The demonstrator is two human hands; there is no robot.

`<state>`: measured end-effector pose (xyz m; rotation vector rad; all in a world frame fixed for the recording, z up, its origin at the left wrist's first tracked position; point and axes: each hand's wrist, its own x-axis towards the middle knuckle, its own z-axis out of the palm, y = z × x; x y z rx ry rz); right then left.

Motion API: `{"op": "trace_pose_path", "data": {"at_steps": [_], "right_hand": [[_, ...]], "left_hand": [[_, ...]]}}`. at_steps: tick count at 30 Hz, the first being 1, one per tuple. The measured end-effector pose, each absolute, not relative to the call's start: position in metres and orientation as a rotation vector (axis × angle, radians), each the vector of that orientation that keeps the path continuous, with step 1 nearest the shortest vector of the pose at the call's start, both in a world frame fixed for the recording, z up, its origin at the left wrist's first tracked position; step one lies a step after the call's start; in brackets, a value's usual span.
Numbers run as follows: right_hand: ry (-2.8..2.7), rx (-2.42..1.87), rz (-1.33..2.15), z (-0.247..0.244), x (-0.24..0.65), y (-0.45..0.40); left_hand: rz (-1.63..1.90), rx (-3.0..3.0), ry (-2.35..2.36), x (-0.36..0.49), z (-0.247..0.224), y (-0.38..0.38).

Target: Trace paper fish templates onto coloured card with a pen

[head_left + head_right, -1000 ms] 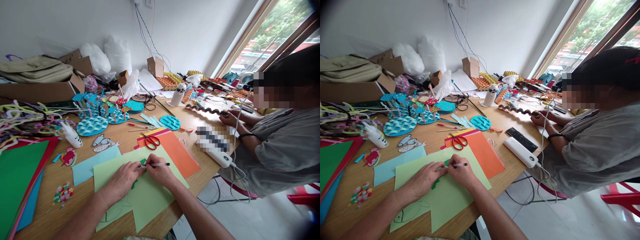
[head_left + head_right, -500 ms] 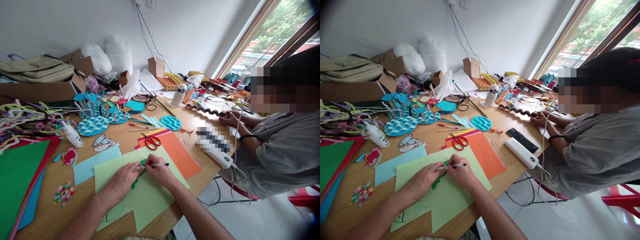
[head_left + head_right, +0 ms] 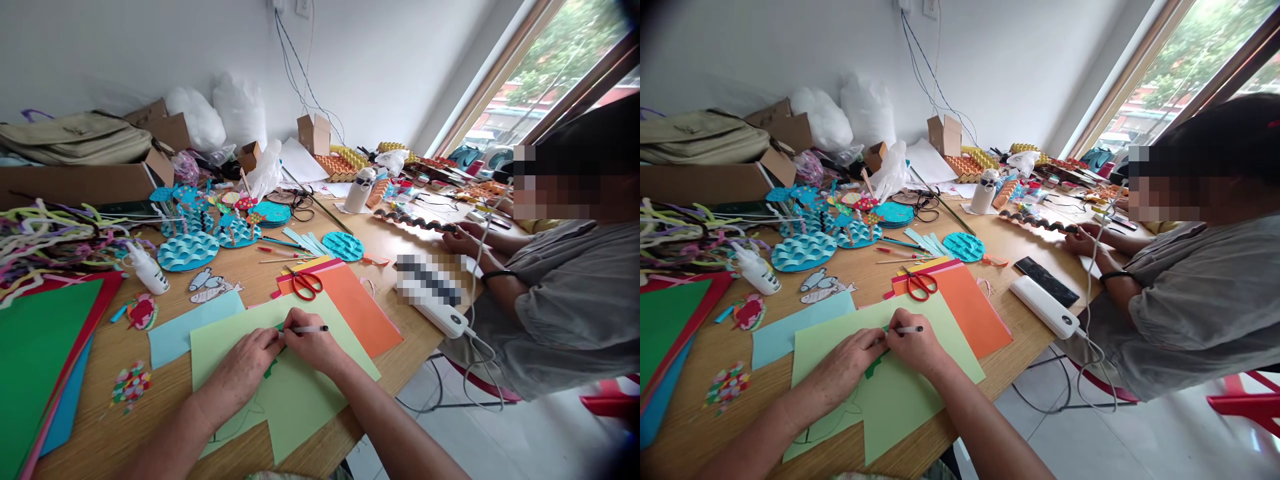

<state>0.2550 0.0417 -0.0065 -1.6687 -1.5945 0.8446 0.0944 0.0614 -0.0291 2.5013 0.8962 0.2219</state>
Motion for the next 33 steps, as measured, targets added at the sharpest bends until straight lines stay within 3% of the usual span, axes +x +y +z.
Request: {"op": "trace_pose_path", "data": {"at_steps": [17, 33], "right_hand": [[-1.543, -1.621, 0.881, -0.007, 0.273, 0.035], [-1.587, -1.684, 0.88, -0.006, 0.265, 0.041]], "left_hand": [[0.423, 2.663, 0.842, 0.087, -0.049, 0.056], [0.399, 2.735, 0.93, 0.091, -0.036, 0.048]]}}
